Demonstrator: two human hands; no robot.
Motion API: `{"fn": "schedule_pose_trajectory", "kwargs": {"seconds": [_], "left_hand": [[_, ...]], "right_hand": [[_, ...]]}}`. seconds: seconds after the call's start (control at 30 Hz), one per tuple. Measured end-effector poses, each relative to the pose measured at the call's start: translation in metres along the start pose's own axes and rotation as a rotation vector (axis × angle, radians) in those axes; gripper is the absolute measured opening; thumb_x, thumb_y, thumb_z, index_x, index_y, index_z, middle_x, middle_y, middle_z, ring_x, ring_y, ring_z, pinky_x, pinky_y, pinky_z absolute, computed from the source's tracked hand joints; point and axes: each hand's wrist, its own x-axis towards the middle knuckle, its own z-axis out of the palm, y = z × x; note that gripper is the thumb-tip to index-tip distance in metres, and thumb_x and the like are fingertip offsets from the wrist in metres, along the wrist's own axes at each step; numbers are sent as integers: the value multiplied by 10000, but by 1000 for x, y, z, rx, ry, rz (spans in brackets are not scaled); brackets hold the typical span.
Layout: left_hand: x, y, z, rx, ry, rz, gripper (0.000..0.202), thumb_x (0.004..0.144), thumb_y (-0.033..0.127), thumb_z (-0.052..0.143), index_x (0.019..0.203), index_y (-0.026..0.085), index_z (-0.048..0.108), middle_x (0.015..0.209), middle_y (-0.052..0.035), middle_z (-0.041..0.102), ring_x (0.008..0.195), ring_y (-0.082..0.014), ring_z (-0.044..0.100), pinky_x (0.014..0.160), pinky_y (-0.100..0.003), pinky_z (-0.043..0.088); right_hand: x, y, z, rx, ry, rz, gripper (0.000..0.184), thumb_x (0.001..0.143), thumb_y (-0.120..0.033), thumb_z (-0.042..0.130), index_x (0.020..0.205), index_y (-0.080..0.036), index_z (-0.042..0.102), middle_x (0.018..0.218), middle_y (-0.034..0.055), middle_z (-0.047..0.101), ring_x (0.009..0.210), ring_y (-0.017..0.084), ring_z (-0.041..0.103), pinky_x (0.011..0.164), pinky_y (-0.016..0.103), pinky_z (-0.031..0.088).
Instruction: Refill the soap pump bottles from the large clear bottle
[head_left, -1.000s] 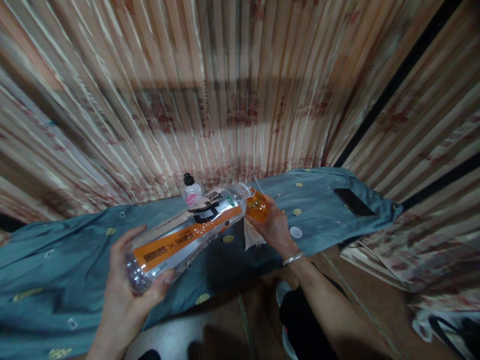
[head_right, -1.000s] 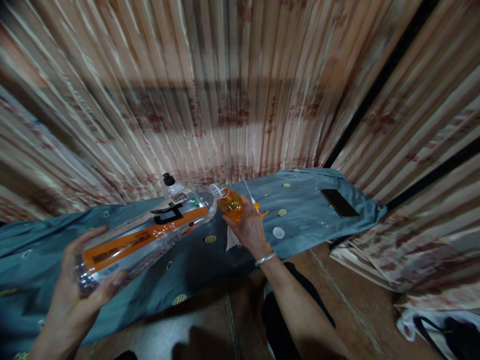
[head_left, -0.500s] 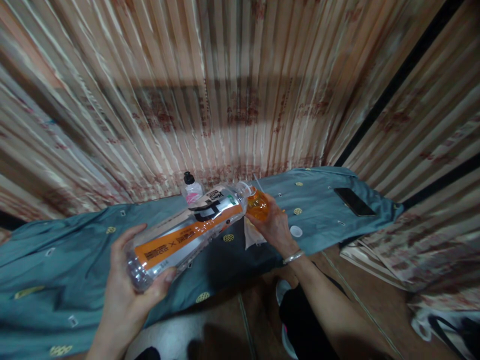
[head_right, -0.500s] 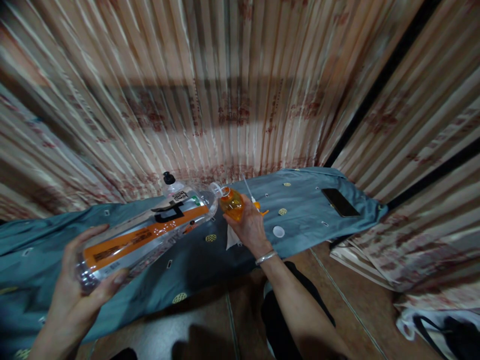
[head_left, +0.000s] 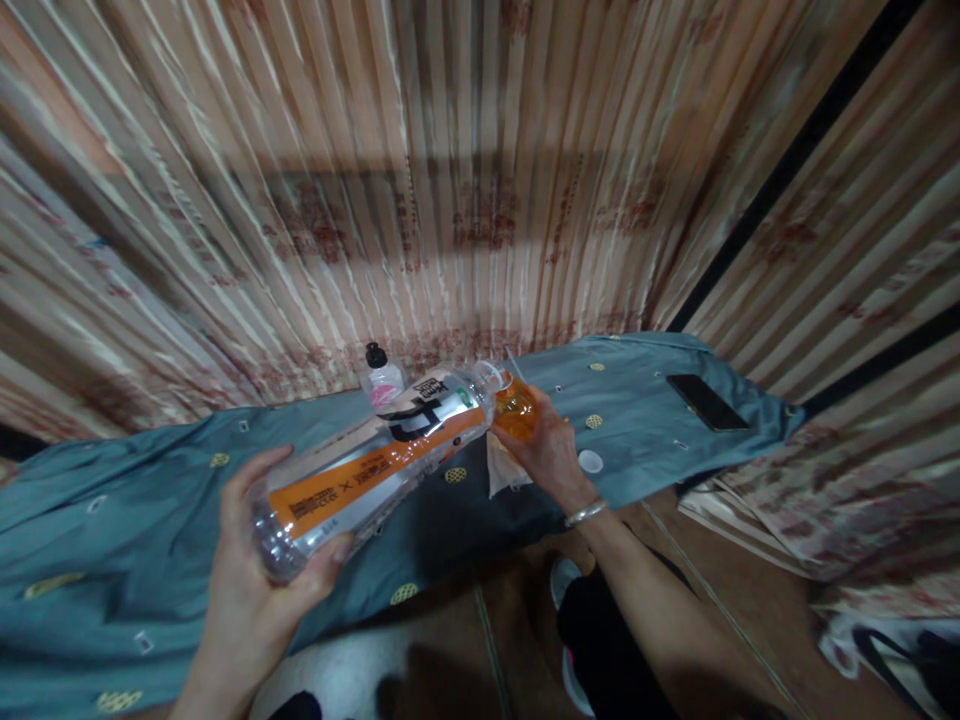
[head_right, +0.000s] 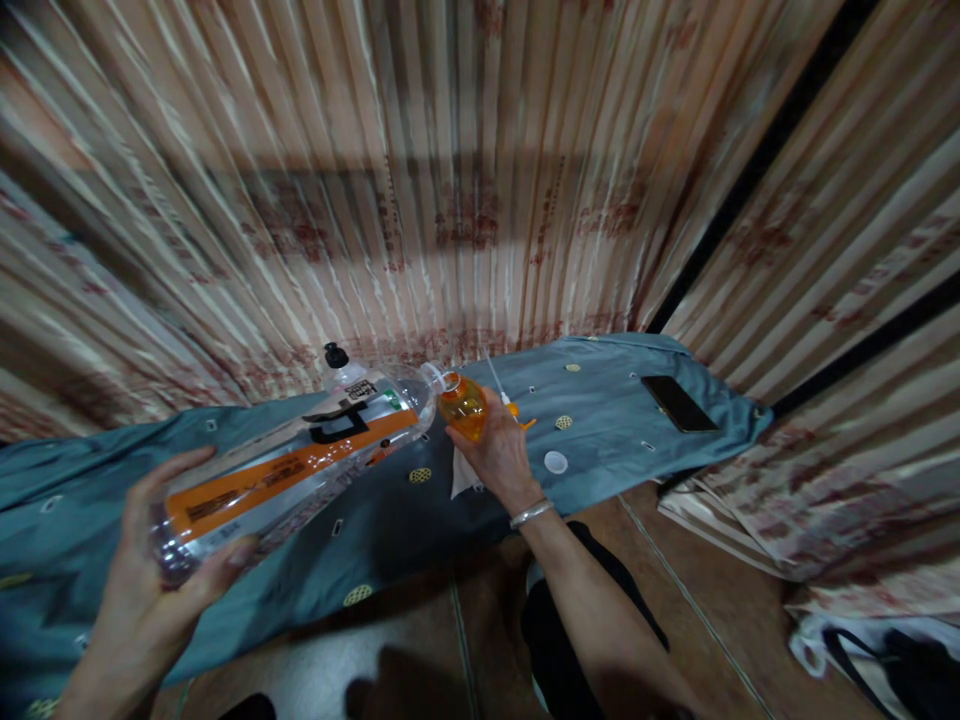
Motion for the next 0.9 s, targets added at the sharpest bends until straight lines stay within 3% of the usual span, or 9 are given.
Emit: {"fn": "schedule_pose_trajectory", "kwargs": {"seconds": [0.33,0.67,0.9], "left_hand": [[0,-1,-1,23,1,18,948,633,676,838,1423,245,541,1228,-102,693,1091,-339,726,1018,-519,586],[1,-3,-2,45,7,13,966,623,701,830,1418,236,539,1248,-115,676,1107,-360,707,1055,-577,559],[0,-2,-2,47,14,39,967,627,722,834,1414,237,552,1187,-93,702,1038,-333,749,993,-519,621]], "right_hand": [[1,0,-2,2,-7,-9,694,878,-513,775,1430,-162,544,1232,188,791,1083,358,791,895,517,660],[1,-3,-2,4,-7,3,703,834,-418,833,1425,-161,549,1241,182,789,1102,350,787,918,506,665],[2,-4,-4,8,-17,-2,694,839,-403,833,1421,-159,546,1257,183,782,1118,349,785,925,511,666]]}}
